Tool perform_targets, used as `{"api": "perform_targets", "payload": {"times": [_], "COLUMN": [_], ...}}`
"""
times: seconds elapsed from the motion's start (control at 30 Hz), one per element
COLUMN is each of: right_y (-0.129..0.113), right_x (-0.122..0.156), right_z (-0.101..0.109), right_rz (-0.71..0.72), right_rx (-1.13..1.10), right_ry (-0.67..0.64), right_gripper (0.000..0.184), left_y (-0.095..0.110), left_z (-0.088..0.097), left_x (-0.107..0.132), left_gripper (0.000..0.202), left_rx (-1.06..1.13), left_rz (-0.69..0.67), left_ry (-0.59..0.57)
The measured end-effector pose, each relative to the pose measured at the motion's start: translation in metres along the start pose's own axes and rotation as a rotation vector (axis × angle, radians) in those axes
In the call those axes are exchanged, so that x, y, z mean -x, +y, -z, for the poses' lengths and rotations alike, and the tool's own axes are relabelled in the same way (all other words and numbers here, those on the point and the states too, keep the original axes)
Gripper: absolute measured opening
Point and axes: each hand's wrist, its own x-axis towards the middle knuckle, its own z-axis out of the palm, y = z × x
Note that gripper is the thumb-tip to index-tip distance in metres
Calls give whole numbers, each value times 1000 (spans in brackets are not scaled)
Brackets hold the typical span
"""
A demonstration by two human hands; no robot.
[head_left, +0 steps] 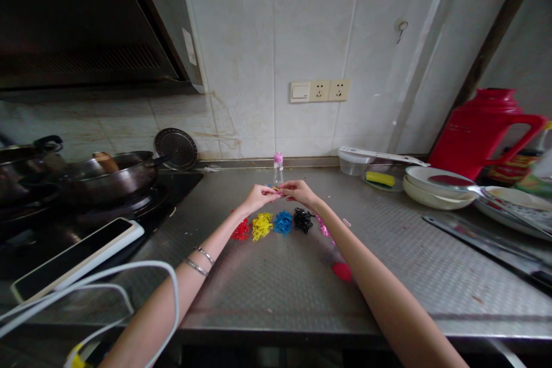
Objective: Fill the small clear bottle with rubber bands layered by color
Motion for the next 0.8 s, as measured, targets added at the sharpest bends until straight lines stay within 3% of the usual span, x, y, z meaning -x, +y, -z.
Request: {"api": "perform_targets", "payload": {"times": [0.2, 0.57, 0.8], "right_y": [6, 11, 5], "right_x": [-4, -5, -3], "right_z": [-3, 2, -2], "right_rz": [18, 17, 9], "right_rx": [33, 59, 51], "right_ry": [-22, -39, -42], "right_gripper": [26, 27, 24], "left_y": [-7, -11, -6], "left_z": [0, 3, 20], "left_x": [-3, -5, -4], "left_gripper": [24, 26, 26], "left_rx": [-39, -39, -53], "left_rz": [-8, -3, 56], "left_ry": [5, 23, 100]}}
